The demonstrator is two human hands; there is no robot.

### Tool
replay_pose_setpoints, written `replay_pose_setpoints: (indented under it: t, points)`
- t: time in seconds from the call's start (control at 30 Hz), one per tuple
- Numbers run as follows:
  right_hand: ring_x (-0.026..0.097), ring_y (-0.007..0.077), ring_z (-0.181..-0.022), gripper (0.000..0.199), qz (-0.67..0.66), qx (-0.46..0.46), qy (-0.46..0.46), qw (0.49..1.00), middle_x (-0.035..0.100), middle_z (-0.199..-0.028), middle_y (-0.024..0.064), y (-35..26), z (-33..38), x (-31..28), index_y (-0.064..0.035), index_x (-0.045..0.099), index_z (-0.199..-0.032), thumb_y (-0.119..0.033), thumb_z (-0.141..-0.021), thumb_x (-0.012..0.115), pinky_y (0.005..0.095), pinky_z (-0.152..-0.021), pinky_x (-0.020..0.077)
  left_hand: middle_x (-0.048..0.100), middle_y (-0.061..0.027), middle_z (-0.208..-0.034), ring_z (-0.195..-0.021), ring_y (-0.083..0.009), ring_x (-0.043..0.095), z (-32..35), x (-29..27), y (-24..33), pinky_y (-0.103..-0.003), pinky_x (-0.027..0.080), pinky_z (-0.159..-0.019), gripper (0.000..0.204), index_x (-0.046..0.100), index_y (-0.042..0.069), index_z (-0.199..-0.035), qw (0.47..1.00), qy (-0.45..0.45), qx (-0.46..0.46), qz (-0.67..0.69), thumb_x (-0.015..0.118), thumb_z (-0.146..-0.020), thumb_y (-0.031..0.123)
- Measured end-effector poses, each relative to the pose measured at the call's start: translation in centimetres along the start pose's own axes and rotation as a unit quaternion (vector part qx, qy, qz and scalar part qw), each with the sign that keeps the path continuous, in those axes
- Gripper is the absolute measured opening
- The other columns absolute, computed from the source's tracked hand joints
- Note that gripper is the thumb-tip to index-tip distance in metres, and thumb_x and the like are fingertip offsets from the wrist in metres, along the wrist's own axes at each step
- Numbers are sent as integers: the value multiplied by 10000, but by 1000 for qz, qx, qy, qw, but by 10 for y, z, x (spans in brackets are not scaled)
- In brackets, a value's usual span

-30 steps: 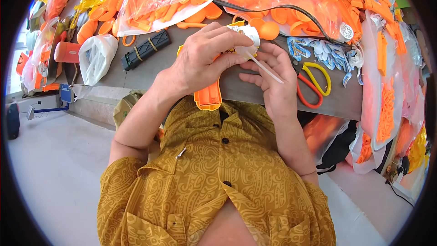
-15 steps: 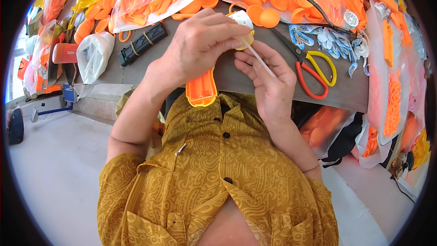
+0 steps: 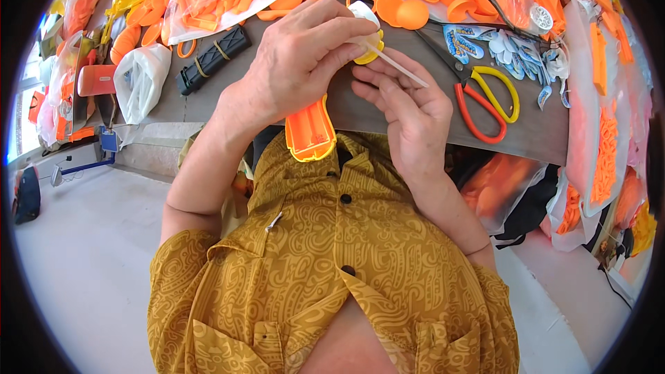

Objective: Assembling yellow and orange plastic toy guns by fitting components together and using scissors to adjust parts.

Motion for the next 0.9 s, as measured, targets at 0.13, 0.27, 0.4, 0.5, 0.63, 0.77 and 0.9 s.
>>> replay_pose_setpoints:
  t: [0.13,0.27,0.4,0.5,0.63,0.77,0.9]
  points:
    - [560,261,-985,324,7,3,-11,1000,540,-1090,180,1,-1,3,75,440,-1166,31,-846,407,382,-857,471,552,-91,-808,-733,-246,569,3,2,-5,-315,460,-626,173,602,19,-930,1000,-15,-4,6,588,-761,49]
    - [552,270,-1002,333,-13,1,-13,1000,535,-1101,190,-1,1,0,80,436,-1170,24,-843,407,390,-875,459,553,-90,-806,-724,-246,568,0,4,1,-309,460,-622,174,602,15,-930,1000,-15,10,-10,589,-760,50]
    - [544,279,-1021,351,-20,-5,-29,999,525,-1124,205,1,1,5,82,424,-1186,20,-841,407,394,-896,444,553,-88,-793,-710,-231,571,3,2,-6,-292,459,-612,156,611,9,-923,1000,-11,-16,20,587,-777,58]
    - [541,282,-1030,357,-26,-15,-32,999,521,-1132,211,2,2,6,82,419,-1194,24,-841,406,392,-899,441,560,-95,-823,-737,-206,569,4,2,-9,-273,456,-643,155,605,-17,-933,998,-21,-33,43,570,-794,39]
    - [539,282,-1036,362,-20,-27,-34,999,523,-1129,213,1,3,8,81,417,-1200,34,-840,406,389,-900,441,569,-100,-856,-770,-185,568,4,4,-10,-255,453,-678,157,594,-44,-946,997,-41,-43,47,547,-813,26]
    - [539,280,-1035,366,-20,-34,-38,999,525,-1126,212,1,4,9,80,415,-1203,38,-839,410,387,-899,441,564,-99,-862,-769,-183,563,4,4,-10,-255,451,-674,160,594,-43,-951,997,-42,-43,50,543,-819,33]
    - [550,230,-1002,355,-17,-36,-39,998,546,-1095,172,2,3,10,69,436,-1192,39,-839,438,342,-885,445,547,-93,-862,-765,-180,549,5,4,-10,-251,444,-671,168,594,-38,-962,997,-41,-40,47,541,-823,40]
Point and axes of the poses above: each hand's wrist, its own z-axis away from the middle knuckle, its own x-axis out of the palm, y = z × x, the point moved 10 cm from there along -z, towards the middle knuckle
